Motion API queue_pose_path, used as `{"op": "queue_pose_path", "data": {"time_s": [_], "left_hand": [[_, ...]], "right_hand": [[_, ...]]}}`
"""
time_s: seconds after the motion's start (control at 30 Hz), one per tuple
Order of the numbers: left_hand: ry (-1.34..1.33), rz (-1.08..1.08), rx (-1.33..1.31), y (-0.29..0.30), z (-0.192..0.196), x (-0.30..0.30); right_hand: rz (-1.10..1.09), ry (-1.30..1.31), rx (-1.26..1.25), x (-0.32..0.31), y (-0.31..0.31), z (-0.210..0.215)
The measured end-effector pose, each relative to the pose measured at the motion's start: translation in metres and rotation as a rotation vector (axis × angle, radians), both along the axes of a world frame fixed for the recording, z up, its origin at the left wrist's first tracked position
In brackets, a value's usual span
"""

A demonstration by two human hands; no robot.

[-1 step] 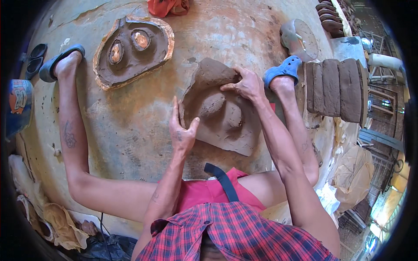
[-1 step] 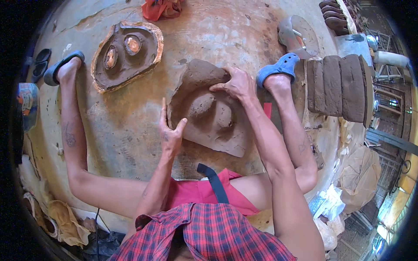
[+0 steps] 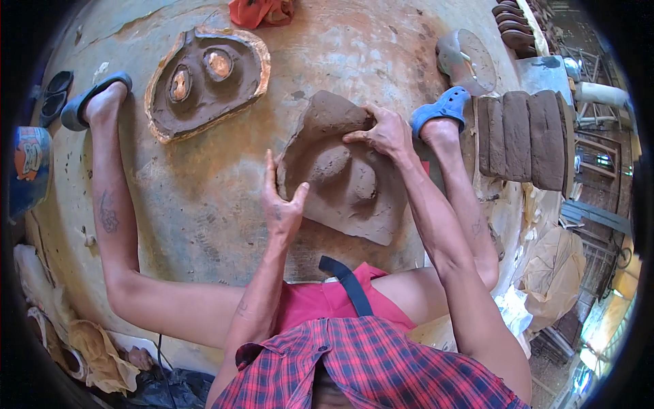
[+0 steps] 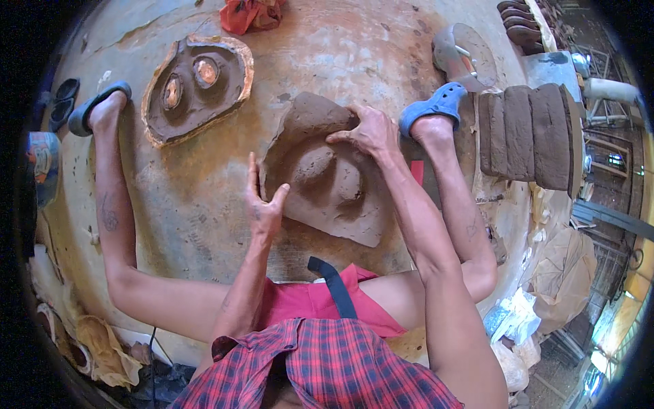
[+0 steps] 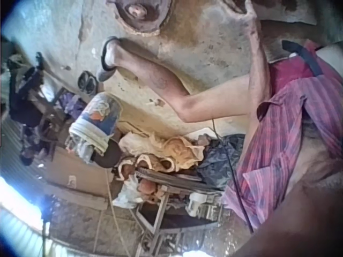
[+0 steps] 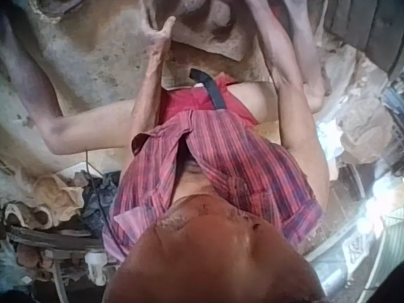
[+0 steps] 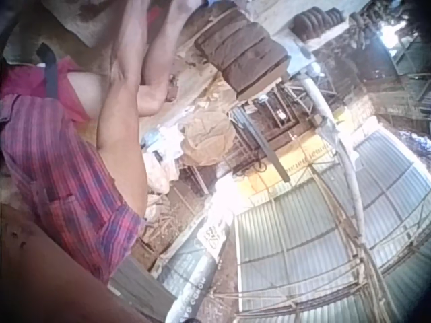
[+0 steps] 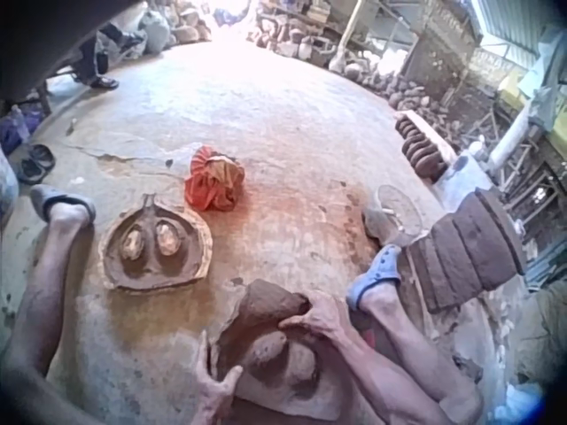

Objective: The person molds clay by hand using a small tool, first shaping a piece within a wooden frame and then flattening and pressing a second slab of clay.

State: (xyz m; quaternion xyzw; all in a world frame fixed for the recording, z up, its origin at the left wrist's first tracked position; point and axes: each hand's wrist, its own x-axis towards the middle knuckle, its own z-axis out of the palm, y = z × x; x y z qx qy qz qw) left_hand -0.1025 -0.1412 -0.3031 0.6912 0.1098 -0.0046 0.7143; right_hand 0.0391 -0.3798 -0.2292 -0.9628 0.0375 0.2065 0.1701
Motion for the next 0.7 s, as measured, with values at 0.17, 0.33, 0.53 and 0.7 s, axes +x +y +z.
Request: {"op": "queue_pose_path", "data": {"time_s": [0.17,0.33,0.53,0.7], "left_hand": [[-0.071,-0.011,-0.049,0.005,-0.008,0.025],[-0.087,0.004,-0.026,0.012,-0.006,0.046],[0.162,0.22,0.278,-0.013,-0.01,0.03],[0.059,0.341,0.228,-0.016,-0.024,0.034]], "right_hand": [[-0.012,-0.143,0.034,-0.006,-0.029,-0.017],[-0.064,-0.013,0.011,-0.004,-0.034,-0.017],[-0.103,-0.064,0.085,-0.019,-0.052,-0.035],[-0.151,-0.075,0.164,-0.02,-0.047,-0.037]]}}
